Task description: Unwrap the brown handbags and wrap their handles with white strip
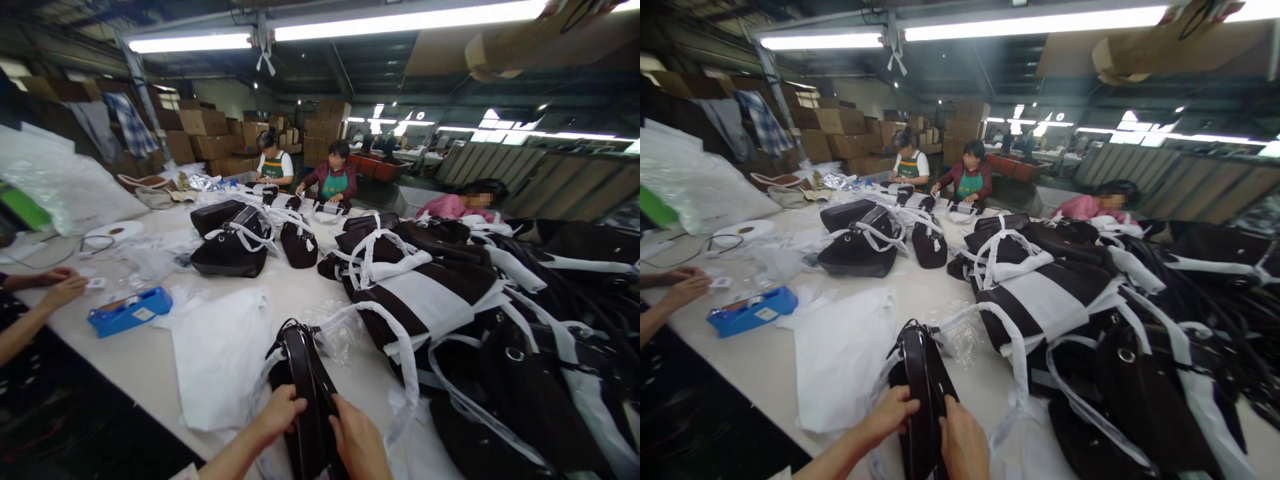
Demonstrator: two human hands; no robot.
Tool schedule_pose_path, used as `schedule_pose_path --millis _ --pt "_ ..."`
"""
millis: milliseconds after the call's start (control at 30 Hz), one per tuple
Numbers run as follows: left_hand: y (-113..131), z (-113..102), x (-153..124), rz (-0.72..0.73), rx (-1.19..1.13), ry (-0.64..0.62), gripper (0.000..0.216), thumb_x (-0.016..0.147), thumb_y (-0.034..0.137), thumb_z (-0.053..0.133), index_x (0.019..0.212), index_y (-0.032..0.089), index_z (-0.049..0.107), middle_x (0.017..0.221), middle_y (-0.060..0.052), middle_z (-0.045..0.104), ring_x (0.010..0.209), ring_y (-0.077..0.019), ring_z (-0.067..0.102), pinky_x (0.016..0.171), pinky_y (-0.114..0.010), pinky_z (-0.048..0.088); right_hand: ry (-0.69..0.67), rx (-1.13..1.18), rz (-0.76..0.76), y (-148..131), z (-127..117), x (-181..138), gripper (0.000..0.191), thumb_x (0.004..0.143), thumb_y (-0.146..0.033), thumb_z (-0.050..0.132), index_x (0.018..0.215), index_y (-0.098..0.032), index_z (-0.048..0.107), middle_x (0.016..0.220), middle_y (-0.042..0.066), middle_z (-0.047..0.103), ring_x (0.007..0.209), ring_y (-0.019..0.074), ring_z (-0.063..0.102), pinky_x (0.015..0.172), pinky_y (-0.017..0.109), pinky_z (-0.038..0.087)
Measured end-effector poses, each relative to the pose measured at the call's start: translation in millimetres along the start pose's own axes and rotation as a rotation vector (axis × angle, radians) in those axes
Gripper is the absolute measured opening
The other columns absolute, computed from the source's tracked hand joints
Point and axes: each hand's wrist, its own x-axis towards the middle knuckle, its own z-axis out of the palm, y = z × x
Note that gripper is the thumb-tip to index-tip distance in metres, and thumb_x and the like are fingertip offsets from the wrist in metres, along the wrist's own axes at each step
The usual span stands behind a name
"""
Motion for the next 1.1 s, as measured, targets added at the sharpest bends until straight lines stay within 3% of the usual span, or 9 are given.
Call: schedule_pose_path --millis 167,267,367,433,567,667,767,967,1100 --pt "57 -59 -3 0.024 -0.737 -0.115 0.022 0.081 0.038 0.06 0.081 0.016 0.058 0.074 -0.007 0.064 0.063 -0.0166 0.064 0.058 -0.025 0.05 -0.156 0.184 -0.035 12 -9 9 0.023 0.085 -0.011 0.045 0.086 -0.021 0.066 0.088 0.004 0.075 0.09 0.0189 0.07 0.077 0.022 0.047" --pt "106 -97 27 0.143 -0.731 -0.011 0.022 0.087 0.039 0.051 0.081 0.018 0.051 0.087 -0.01 0.066 0.08 -0.0176 0.066 0.071 -0.026 0.052 -0.156 0.168 -0.027 11 -9 8 0.02 0.082 -0.009 0.047 0.077 -0.021 0.062 0.084 0.002 0.074 0.085 0.0168 0.069 0.075 0.021 0.046" --pt "127 -102 54 0.316 -0.313 0.317 0.024 0.093 0.038 0.035 0.087 0.019 0.048 0.097 -0.013 0.065 0.087 -0.0197 0.063 0.081 -0.034 0.051 -0.121 0.115 0.02 7 -5 8 0.024 0.086 -0.008 0.041 0.086 -0.021 0.061 0.09 0.003 0.074 0.089 0.0161 0.069 0.078 0.022 0.046" --pt "115 -86 57 0.346 -0.144 0.37 0.02 0.091 0.033 0.036 0.087 0.02 0.05 0.093 -0.011 0.064 0.086 -0.0209 0.061 0.085 -0.037 0.049 -0.102 0.05 0.063 3 -3 9 0.027 0.086 -0.005 0.04 0.094 -0.02 0.061 0.093 0.006 0.075 0.091 0.0185 0.07 0.078 0.024 0.046" --pt "59 -39 33 0.395 0.119 0.202 0.005 0.071 0.015 0.058 0.072 0.02 0.057 0.081 -0.006 0.065 0.09 -0.0253 0.059 0.099 -0.043 0.041 -0.09 -0.106 0.096 -8 0 15 0.026 0.092 -0.011 0.042 0.107 -0.016 0.062 0.098 0.016 0.074 0.093 0.0281 0.07 0.074 0.031 0.046" --pt "29 -24 24 0.455 0.501 0.162 0.024 0.066 0.006 0.058 0.087 0.017 0.063 0.108 -0.014 0.066 0.117 -0.0332 0.052 0.111 -0.051 0.028 -0.105 -0.182 0.05 -12 -3 19 0.028 0.095 -0.014 0.039 0.108 -0.018 0.063 0.096 0.014 0.074 0.09 0.0276 0.071 0.071 0.031 0.046" --pt "20 -40 32 0.423 0.845 0.194 0.042 0.069 0.001 0.053 0.109 0.013 0.061 0.127 -0.018 0.059 0.128 -0.0323 0.046 0.11 -0.046 0.032 -0.143 -0.217 -0.018 -5 -11 21 0.027 0.094 -0.013 0.041 0.104 -0.021 0.065 0.094 0.01 0.076 0.091 0.0258 0.071 0.072 0.029 0.046" --pt "30 -103 47 0.298 0.779 0.264 0.041 0.075 0.001 0.04 0.1 0.02 0.067 0.099 -0.005 0.073 0.097 -0.0204 0.065 0.088 -0.03 0.048 -0.228 -0.04 -0.211 25 -23 22 0.028 0.095 -0.026 0.039 0.097 -0.023 0.066 0.097 0.007 0.075 0.096 0.0236 0.069 0.083 0.029 0.047" --pt "42 -110 45 0.277 0.772 0.263 0.038 0.074 0.004 0.043 0.103 0.02 0.063 0.085 -0.002 0.071 0.084 -0.0201 0.066 0.077 -0.028 0.048 -0.25 -0.045 -0.155 28 -10 18 0.03 0.093 -0.029 0.038 0.104 -0.022 0.065 0.101 0.009 0.075 0.1 0.0245 0.068 0.087 0.032 0.047"
